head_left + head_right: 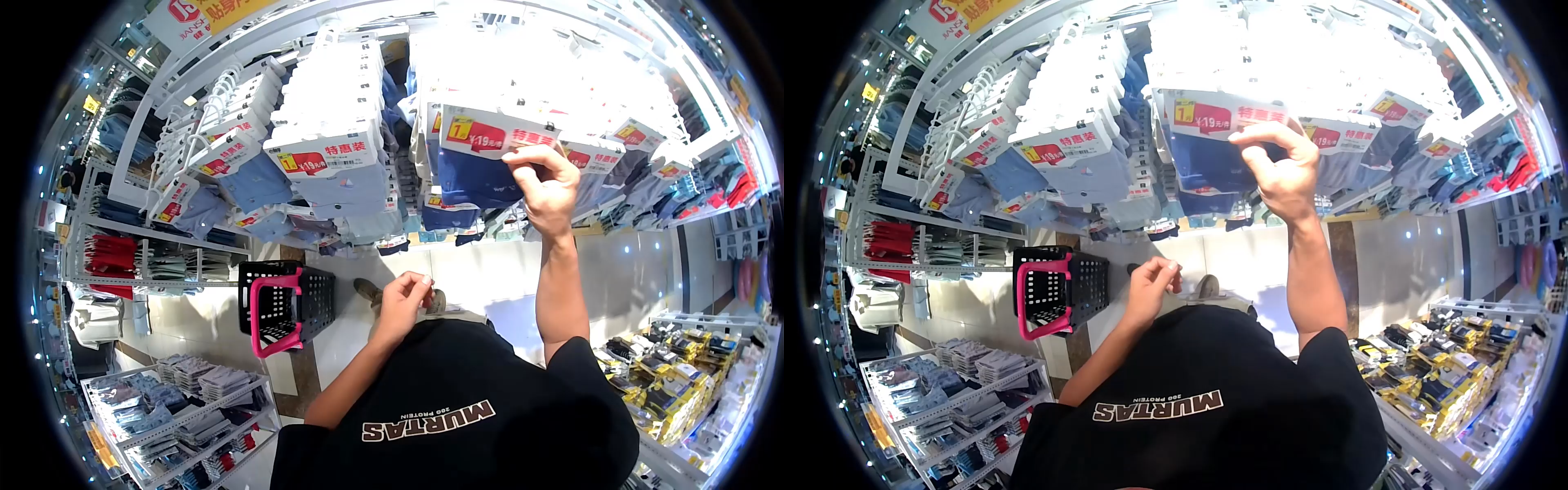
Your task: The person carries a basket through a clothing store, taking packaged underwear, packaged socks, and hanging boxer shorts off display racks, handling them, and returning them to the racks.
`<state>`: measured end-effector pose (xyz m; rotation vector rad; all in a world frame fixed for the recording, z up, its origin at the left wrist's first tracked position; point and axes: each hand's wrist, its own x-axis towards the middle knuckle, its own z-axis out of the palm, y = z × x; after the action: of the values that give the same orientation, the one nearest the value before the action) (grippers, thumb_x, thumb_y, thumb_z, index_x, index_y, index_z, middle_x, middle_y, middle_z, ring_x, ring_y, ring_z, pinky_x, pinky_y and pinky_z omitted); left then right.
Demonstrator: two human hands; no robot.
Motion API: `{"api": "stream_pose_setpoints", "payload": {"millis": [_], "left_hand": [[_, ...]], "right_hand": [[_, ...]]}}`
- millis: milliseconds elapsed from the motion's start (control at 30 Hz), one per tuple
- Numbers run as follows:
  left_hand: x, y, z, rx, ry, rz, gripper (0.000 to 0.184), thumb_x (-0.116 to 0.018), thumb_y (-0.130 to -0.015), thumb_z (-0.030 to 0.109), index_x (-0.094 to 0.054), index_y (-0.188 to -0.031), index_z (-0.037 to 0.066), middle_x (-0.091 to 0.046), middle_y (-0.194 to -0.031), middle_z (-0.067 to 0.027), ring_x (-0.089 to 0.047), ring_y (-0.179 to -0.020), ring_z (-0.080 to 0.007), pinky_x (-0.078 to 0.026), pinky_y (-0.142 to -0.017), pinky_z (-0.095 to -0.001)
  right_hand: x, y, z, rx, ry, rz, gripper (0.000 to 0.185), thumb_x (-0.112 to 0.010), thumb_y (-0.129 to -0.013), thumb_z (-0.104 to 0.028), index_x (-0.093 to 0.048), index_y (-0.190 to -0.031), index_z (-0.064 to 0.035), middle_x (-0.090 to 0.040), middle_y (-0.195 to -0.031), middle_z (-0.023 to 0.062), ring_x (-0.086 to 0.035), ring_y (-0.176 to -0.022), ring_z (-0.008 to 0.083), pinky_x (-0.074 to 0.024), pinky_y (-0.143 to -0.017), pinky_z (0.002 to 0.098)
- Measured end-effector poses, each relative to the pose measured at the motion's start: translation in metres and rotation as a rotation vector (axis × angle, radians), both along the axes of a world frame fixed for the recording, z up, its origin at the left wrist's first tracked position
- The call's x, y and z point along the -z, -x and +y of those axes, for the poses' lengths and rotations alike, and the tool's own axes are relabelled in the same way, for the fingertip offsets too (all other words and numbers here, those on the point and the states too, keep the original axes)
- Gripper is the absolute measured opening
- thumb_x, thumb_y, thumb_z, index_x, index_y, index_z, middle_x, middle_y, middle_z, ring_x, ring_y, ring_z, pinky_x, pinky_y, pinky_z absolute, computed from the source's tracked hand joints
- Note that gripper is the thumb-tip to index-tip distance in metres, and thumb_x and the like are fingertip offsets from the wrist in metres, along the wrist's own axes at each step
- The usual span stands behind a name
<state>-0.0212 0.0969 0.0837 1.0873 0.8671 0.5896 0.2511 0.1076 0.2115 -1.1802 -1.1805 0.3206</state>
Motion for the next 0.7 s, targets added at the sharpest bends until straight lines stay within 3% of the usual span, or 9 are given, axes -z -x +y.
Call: {"api": "stream_pose_setpoints", "payload": {"millis": [100,233,300,333,367,467,500,567,700], "left_hand": [[0.007,0.002,-0.003,-0.016,0.029,-0.015,0.02,-0.061,-0.098,0.019,-0.063,-0.092,0.0,-0.063,-0.077,-0.003,-0.055,-0.065,-0.0084,-0.046,-0.063,-0.0244],[0.014,0.011,-0.011,-0.074,0.05,0.017,0.019,-0.061,-0.098,0.018,-0.064,-0.092,0.0,-0.064,-0.077,-0.0026,-0.055,-0.065,-0.0077,-0.046,-0.062,-0.0239],[0.024,0.017,-0.015,-0.085,0.072,0.038,0.019,-0.061,-0.098,0.018,-0.063,-0.092,0.0,-0.064,-0.077,-0.0023,-0.055,-0.065,-0.0076,-0.046,-0.062,-0.0235],[0.027,0.02,-0.016,-0.087,0.082,0.044,0.019,-0.061,-0.098,0.018,-0.063,-0.092,0.0,-0.064,-0.077,-0.0021,-0.055,-0.065,-0.0075,-0.045,-0.062,-0.0233],[0.03,0.022,-0.016,-0.087,0.09,0.052,0.019,-0.061,-0.098,0.018,-0.063,-0.091,0.0,-0.064,-0.077,-0.002,-0.055,-0.065,-0.0075,-0.045,-0.062,-0.0232],[0.036,0.026,-0.014,-0.09,0.09,0.059,0.019,-0.062,-0.098,0.018,-0.063,-0.09,0.001,-0.063,-0.076,-0.0014,-0.055,-0.065,-0.0072,-0.045,-0.061,-0.0226],[0.037,0.026,-0.016,-0.09,0.095,0.062,0.019,-0.062,-0.098,0.018,-0.063,-0.09,0.001,-0.063,-0.076,-0.0013,-0.055,-0.065,-0.0071,-0.045,-0.061,-0.0226],[0.039,0.025,-0.015,-0.074,0.117,0.056,0.019,-0.062,-0.098,0.019,-0.061,-0.088,0.002,-0.063,-0.077,-0.0023,-0.055,-0.066,-0.0083,-0.046,-0.063,-0.0241],[0.038,0.02,-0.015,-0.02,0.113,0.067,0.02,-0.062,-0.098,0.02,-0.061,-0.088,0.002,-0.064,-0.078,-0.0028,-0.056,-0.066,-0.0081,-0.046,-0.064,-0.0245]], "right_hand": [[0.0,0.004,0.017,-0.012,-0.007,-0.07,0.017,-0.063,-0.081,0.007,-0.073,-0.093,0.0,-0.072,-0.092,0.0063,-0.066,-0.087,0.013,-0.0514,-0.08,0.0255],[0.023,0.012,0.025,-0.028,0.01,0.04,0.018,-0.065,-0.083,0.005,-0.072,-0.098,0.0006,-0.07,-0.088,0.0059,-0.063,-0.083,0.0118,-0.05,-0.075,0.0244],[0.028,0.026,0.018,0.068,0.006,-0.014,0.017,-0.067,-0.083,0.002,-0.071,-0.099,0.0011,-0.067,-0.089,0.0053,-0.063,-0.081,0.0127,-0.0498,-0.073,0.0249],[0.045,0.016,0.021,0.158,-0.083,-0.3,0.018,-0.07,-0.083,-0.002,-0.07,-0.101,0.001,-0.064,-0.092,0.006,-0.062,-0.084,0.0131,-0.0487,-0.07,0.0228],[0.063,0.016,0.009,0.098,0.063,-0.13,0.024,-0.072,-0.082,-0.005,-0.069,-0.105,0.002,-0.06,-0.106,0.0102,-0.062,-0.093,0.0166,-0.0509,-0.074,0.0234],[0.093,0.027,-0.01,0.172,0.035,-0.071,0.031,-0.072,-0.084,-0.008,-0.065,-0.111,0.0058,-0.049,-0.127,0.0157,-0.06,-0.105,0.0233,-0.0548,-0.087,0.0312],[0.11,0.031,-0.015,0.171,-0.027,0.077,0.035,-0.071,-0.087,-0.01,-0.062,-0.116,0.0063,-0.049,-0.129,0.016,-0.059,-0.108,0.0226,-0.0552,-0.086,0.0311],[0.125,0.03,-0.028,0.218,-0.064,0.108,0.037,-0.07,-0.088,-0.011,-0.061,-0.119,0.0057,-0.048,-0.132,0.0161,-0.058,-0.109,0.0226,-0.055,-0.085,0.0308],[0.142,0.023,-0.033,0.245,0.542,0.292,0.037,-0.068,-0.091,-0.009,-0.058,-0.123,0.0053,-0.051,-0.131,0.0167,-0.057,-0.114,0.0242,-0.0531,-0.089,0.034]]}}
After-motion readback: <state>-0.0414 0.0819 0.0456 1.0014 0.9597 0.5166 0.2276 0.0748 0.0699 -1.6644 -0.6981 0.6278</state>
